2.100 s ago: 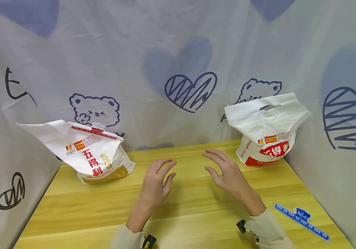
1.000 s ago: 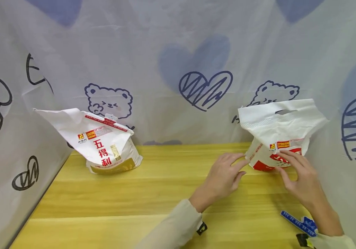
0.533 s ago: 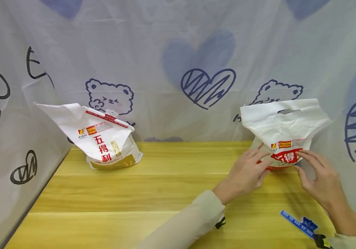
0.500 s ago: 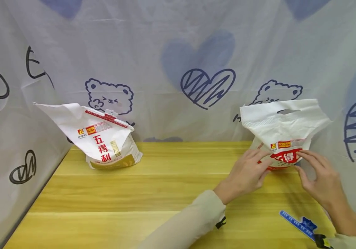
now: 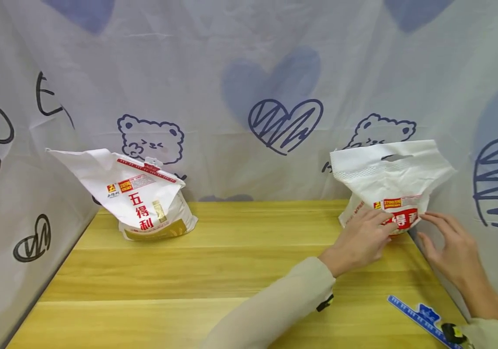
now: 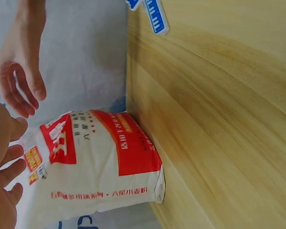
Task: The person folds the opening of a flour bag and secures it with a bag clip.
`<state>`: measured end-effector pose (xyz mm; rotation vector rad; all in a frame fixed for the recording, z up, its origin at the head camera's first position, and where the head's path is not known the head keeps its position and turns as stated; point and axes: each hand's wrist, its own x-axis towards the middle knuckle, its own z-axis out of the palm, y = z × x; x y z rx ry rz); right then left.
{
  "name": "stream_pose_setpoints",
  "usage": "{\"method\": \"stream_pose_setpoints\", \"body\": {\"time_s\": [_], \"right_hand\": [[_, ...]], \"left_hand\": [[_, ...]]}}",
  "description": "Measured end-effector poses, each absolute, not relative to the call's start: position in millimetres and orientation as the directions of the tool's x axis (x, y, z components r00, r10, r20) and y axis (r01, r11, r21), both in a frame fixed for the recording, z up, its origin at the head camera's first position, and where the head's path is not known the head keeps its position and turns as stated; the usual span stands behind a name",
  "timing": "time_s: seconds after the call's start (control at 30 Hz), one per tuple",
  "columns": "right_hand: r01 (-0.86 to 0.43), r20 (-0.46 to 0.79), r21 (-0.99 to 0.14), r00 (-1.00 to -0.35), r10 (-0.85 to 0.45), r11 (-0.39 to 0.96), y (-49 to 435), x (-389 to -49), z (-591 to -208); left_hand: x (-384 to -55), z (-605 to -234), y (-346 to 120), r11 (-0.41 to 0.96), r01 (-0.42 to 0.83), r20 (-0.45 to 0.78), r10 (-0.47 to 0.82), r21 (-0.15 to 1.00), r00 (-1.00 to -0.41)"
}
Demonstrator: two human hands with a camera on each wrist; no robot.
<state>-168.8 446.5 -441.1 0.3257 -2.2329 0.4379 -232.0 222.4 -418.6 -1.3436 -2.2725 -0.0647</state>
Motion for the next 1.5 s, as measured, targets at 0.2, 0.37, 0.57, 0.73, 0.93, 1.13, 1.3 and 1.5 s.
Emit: {"method": "stream_pose_setpoints", "body": {"time_s": [0.2, 0.37, 0.57, 0.73, 0.93, 1.13, 1.3, 1.5], "right_hand": [[-0.363, 0.748, -0.205, -0.657, -0.093, 0.909, 459, -186, -455], [-0.34, 0.731, -0.23, -0.678, -0.068, 0.912, 464, -190, -467], [-0.348, 0.737, -0.234, -0.673, -0.068, 0.908, 472, -199, -466], [-0.341, 0.74, -0.209, -0.668, -0.08, 0.916, 476, -206, -462], [-0.346, 0.741, -0.204, -0.666, -0.086, 0.916, 472, -212, -468], [-0.351, 0.754, -0.193, -0.65, -0.091, 0.916, 472, -215, -475], [-0.333, 0.776, -0.169, -0.625, -0.083, 0.928, 475, -212, -476], [-0.347, 0.778, -0.203, -0.625, -0.065, 0.916, 468, -214, -476]], "left_hand": [[-239, -429, 243, 0.524, 0.8, 0.402, 0.826, -0.292, -0.395], [-243, -445, 255, 0.528, 0.778, 0.396, 0.831, -0.339, -0.391], [-254, -450, 267, 0.54, 0.736, 0.419, 0.827, -0.408, -0.375], [-261, -449, 271, 0.556, 0.712, 0.428, 0.819, -0.43, -0.381], [-268, -455, 274, 0.573, 0.691, 0.458, 0.805, -0.441, -0.376], [-272, -459, 279, 0.562, 0.692, 0.5, 0.803, -0.453, -0.325], [-275, -462, 284, 0.523, 0.721, 0.529, 0.81, -0.455, -0.254], [-277, -460, 278, 0.526, 0.74, 0.569, 0.788, -0.42, -0.237]]}}
